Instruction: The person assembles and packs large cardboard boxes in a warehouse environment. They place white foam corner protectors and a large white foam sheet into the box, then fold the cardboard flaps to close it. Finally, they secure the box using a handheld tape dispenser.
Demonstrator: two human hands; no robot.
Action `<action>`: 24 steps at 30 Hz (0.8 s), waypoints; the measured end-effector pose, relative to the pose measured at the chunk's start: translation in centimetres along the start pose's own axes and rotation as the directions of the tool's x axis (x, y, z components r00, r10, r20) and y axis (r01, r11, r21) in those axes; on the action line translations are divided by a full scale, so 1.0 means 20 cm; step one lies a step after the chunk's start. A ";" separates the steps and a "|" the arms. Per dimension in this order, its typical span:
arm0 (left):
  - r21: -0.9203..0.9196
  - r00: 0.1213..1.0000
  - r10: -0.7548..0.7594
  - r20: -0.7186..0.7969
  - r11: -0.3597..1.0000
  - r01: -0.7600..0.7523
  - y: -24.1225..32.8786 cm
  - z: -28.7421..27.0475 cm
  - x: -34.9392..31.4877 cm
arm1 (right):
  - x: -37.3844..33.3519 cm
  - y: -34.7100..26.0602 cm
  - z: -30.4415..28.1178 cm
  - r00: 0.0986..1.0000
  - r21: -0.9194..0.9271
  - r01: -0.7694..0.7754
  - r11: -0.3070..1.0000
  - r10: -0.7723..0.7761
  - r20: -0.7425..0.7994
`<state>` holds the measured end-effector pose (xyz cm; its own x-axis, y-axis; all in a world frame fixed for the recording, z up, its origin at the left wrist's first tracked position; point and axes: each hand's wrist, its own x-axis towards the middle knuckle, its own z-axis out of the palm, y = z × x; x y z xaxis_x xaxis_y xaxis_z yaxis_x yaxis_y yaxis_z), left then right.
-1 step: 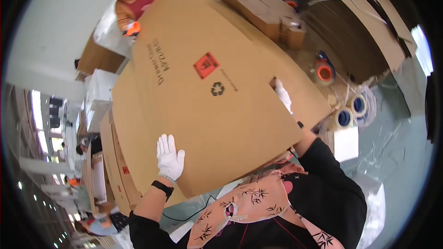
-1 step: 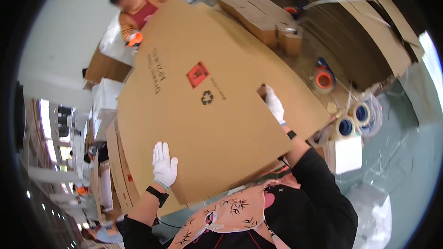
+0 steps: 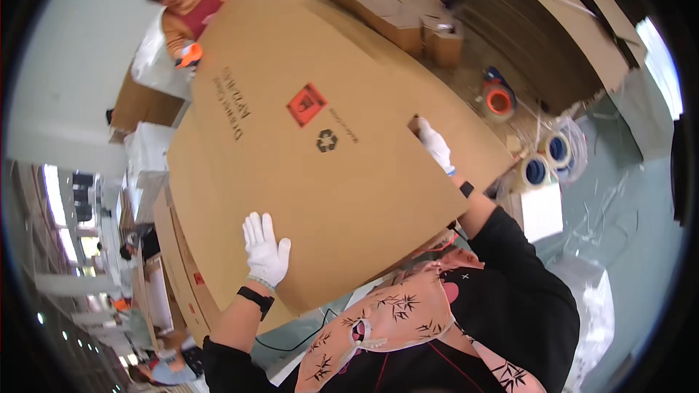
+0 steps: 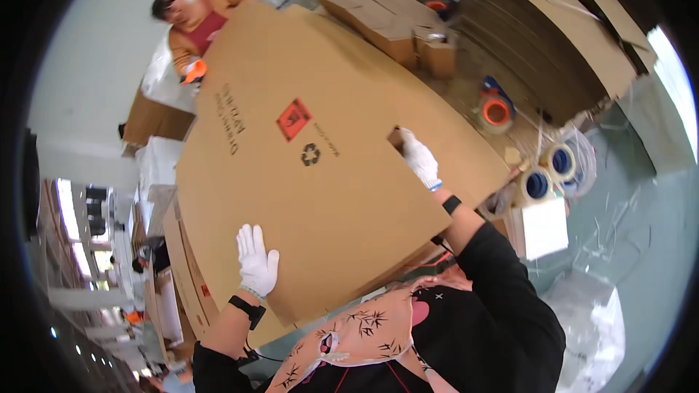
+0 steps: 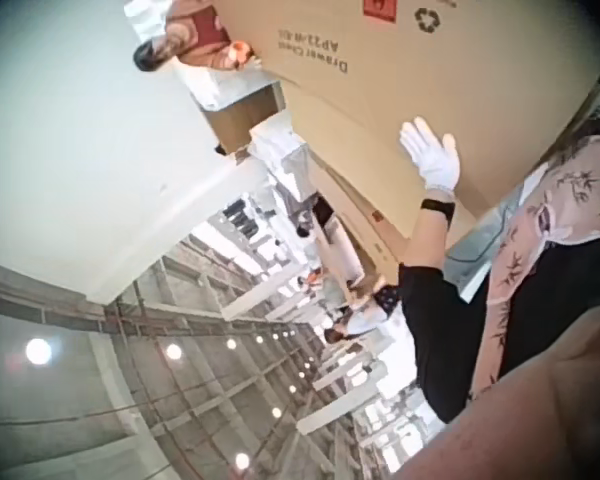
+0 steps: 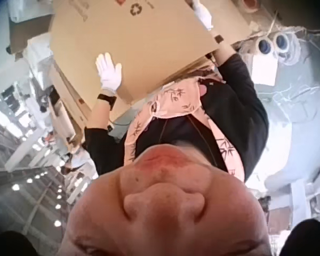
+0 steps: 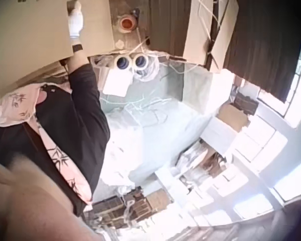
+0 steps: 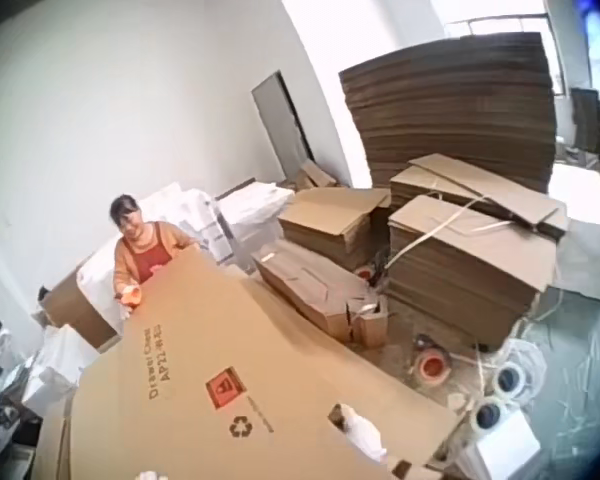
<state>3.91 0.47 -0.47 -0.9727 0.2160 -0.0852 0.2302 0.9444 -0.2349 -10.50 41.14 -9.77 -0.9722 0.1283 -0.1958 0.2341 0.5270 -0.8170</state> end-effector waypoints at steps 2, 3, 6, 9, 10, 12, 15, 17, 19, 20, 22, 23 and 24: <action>-0.174 0.995 0.030 0.093 0.985 -0.014 0.05 -0.04 0.07 | 0.03 0.11 -0.14 0.972 -0.099 0.214 0.972 -0.201 0.124; -0.166 0.993 0.070 0.092 0.985 -0.054 0.03 -0.04 0.10 | 0.08 0.31 -0.18 0.925 -0.196 0.349 0.916 -0.370 -0.082; -0.166 0.989 0.117 0.085 0.981 -0.102 -0.01 -0.03 0.14 | 0.10 0.55 -0.61 0.898 -0.360 0.050 0.932 -0.199 -0.393; -0.154 0.985 0.127 0.118 0.982 -0.109 -0.01 -0.06 0.17 | 0.19 0.86 -0.78 0.730 -0.353 -0.310 0.883 -0.017 -0.683; -0.146 0.982 0.130 0.136 0.983 -0.110 -0.02 -0.06 0.17 | 0.25 0.90 -0.80 0.765 -0.308 -0.354 0.883 0.083 -0.639; -0.135 0.977 0.128 0.171 0.985 -0.105 -0.04 -0.07 0.18 | 0.39 0.96 -0.81 0.826 -0.258 -0.413 0.873 0.239 -0.510; -0.139 0.972 0.111 0.208 0.987 -0.083 -0.03 -0.09 0.19 | 0.60 1.06 -0.78 0.864 -0.258 -0.444 0.858 0.334 -0.376; -0.152 0.970 0.113 0.215 0.985 -0.081 -0.03 -0.10 0.20 | 0.70 1.13 -0.82 0.904 -0.306 -0.409 0.860 0.336 -0.266; -0.142 0.964 0.086 0.251 0.989 -0.051 -0.02 -0.11 0.18 | 0.66 1.05 -0.87 0.915 -0.065 -0.391 0.918 0.380 -0.138; -0.145 0.963 0.062 0.264 0.989 -0.024 0.00 -0.11 0.17 | 0.61 1.01 -0.87 0.913 0.167 -0.374 0.912 0.394 -0.107; -0.155 0.965 0.106 0.238 0.985 -0.070 0.01 -0.09 0.18 | 0.53 0.90 -0.86 0.978 0.560 -0.060 0.827 0.160 -0.131; -0.147 0.969 0.115 0.217 0.986 -0.084 0.00 -0.10 0.18 | 0.53 0.86 -0.86 0.981 0.761 -0.130 0.636 0.195 0.004; -0.146 0.966 0.112 0.235 0.986 -0.079 -0.01 -0.11 0.19 | 0.55 0.77 -0.85 0.971 0.891 -0.215 0.400 0.184 0.152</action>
<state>0.15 1.66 1.30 -0.9065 0.2560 -0.3357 0.2995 0.9504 -0.0838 -17.53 64.99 -15.24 -0.9014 0.0940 -0.4226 0.3010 -0.5654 -0.7679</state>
